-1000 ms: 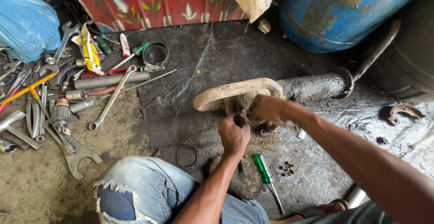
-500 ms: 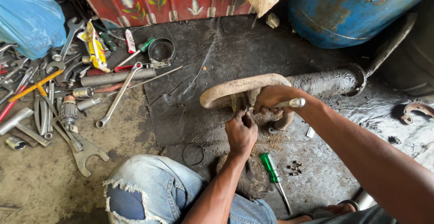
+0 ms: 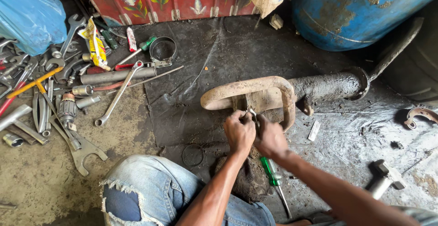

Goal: The person is sitting on the floor and using a wrench and screwdriver to loosen and remove bolts from a curved metal pipe assembly. They repeatedly adjust the pipe and tools to access different fasteners.

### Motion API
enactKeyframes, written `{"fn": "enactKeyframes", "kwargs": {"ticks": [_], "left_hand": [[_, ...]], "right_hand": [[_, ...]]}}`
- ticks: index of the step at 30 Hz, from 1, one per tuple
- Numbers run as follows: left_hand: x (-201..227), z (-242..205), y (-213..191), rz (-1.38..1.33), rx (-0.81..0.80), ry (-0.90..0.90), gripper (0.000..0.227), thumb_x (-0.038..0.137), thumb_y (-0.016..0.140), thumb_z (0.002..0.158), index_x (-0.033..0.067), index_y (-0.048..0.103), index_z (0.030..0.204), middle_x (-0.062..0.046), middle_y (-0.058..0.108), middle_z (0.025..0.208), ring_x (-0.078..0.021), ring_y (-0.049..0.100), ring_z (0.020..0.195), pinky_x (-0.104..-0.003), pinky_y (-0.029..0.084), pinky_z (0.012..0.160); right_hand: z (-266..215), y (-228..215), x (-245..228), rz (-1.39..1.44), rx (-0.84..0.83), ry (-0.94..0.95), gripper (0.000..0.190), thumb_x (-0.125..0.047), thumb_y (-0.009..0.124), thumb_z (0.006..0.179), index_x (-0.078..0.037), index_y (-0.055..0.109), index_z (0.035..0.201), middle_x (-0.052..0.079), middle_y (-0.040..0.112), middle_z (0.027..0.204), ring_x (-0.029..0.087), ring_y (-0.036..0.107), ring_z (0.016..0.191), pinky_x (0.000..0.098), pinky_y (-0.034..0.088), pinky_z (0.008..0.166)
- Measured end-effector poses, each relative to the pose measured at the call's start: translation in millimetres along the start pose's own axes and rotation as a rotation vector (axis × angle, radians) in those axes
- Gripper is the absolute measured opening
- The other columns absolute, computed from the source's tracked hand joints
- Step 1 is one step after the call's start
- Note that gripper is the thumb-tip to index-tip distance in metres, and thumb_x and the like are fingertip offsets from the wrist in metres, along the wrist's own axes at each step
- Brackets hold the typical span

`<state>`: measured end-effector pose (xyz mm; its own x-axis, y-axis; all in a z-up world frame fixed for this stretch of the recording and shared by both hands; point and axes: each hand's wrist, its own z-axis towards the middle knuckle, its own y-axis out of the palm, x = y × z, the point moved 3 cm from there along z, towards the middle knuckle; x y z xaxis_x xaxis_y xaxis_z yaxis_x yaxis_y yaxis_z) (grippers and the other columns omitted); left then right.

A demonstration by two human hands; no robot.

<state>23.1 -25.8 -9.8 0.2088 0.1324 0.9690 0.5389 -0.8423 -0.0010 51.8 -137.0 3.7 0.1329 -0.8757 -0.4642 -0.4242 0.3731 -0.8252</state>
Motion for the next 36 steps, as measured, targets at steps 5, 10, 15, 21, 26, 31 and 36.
{"fn": "enactKeyframes", "kwargs": {"ticks": [5, 10, 15, 21, 26, 31, 36], "left_hand": [[9, 2, -5, 0.216, 0.060, 0.143, 0.012, 0.008, 0.070, 0.092, -0.0016, 0.074, 0.086, -0.017, 0.075, 0.074, -0.0230, 0.068, 0.056, -0.039, 0.053, 0.055], [10, -2, -5, 0.210, 0.094, 0.177, 0.015, 0.010, 0.072, 0.089, -0.0017, 0.074, 0.079, -0.015, 0.073, 0.076, -0.0262, 0.071, 0.063, -0.044, 0.056, 0.059], [8, -6, -3, 0.226, 0.090, 0.238, 0.010, 0.005, 0.071, 0.088, -0.0024, 0.074, 0.083, -0.016, 0.073, 0.069, -0.0213, 0.069, 0.055, -0.039, 0.054, 0.051], [5, -11, -6, 0.197, -0.029, 0.172, 0.017, -0.002, 0.060, 0.088, -0.0024, 0.071, 0.100, -0.012, 0.072, 0.070, -0.0128, 0.061, 0.041, -0.026, 0.040, 0.028], [-4, -8, -2, 0.221, -0.014, 0.218, 0.015, 0.004, 0.058, 0.095, -0.0018, 0.068, 0.105, -0.012, 0.070, 0.068, -0.0144, 0.060, 0.040, -0.026, 0.047, 0.029], [-20, 0, 3, 0.310, 0.012, 0.316, 0.016, 0.006, 0.057, 0.101, -0.0013, 0.070, 0.104, -0.012, 0.069, 0.066, -0.0127, 0.064, 0.043, -0.024, 0.049, 0.032], [-16, -2, 1, 0.136, 0.007, 0.386, 0.017, 0.004, 0.054, 0.099, -0.0024, 0.068, 0.105, -0.012, 0.069, 0.071, -0.0117, 0.062, 0.043, -0.026, 0.051, 0.036]], "right_hand": [[8, 48, 6, 0.123, 0.189, -0.089, 0.053, -0.031, 0.066, 0.094, 0.002, 0.037, 0.123, 0.023, 0.065, 0.064, 0.037, 0.064, 0.051, 0.0536, 0.054, 0.053], [-2, 33, 29, 0.101, 0.244, -0.027, 0.052, -0.022, 0.065, 0.090, 0.002, 0.040, 0.129, 0.029, 0.067, 0.069, 0.041, 0.063, 0.053, 0.0552, 0.056, 0.058], [3, -11, 30, 0.180, -0.099, 0.063, 0.041, -0.006, 0.051, 0.091, -0.006, 0.061, 0.131, 0.019, 0.076, 0.085, 0.024, 0.063, 0.052, 0.0412, 0.058, 0.053], [16, -66, -14, 0.189, -0.390, 0.125, 0.027, -0.011, 0.053, 0.102, 0.002, 0.073, 0.115, 0.009, 0.068, 0.078, 0.013, 0.057, 0.052, 0.0298, 0.049, 0.045], [37, -91, -33, 0.212, -0.576, 0.252, 0.024, -0.014, 0.054, 0.101, -0.002, 0.075, 0.107, 0.002, 0.057, 0.063, 0.010, 0.045, 0.045, 0.0263, 0.037, 0.037], [56, -90, -41, 0.253, -0.635, 0.337, 0.020, -0.011, 0.058, 0.101, 0.003, 0.071, 0.098, 0.002, 0.054, 0.063, 0.009, 0.039, 0.041, 0.0240, 0.029, 0.032], [42, -64, -32, 0.001, -0.405, 0.107, 0.026, -0.010, 0.053, 0.101, 0.002, 0.075, 0.096, 0.009, 0.066, 0.070, 0.012, 0.053, 0.047, 0.0247, 0.041, 0.035]]}}
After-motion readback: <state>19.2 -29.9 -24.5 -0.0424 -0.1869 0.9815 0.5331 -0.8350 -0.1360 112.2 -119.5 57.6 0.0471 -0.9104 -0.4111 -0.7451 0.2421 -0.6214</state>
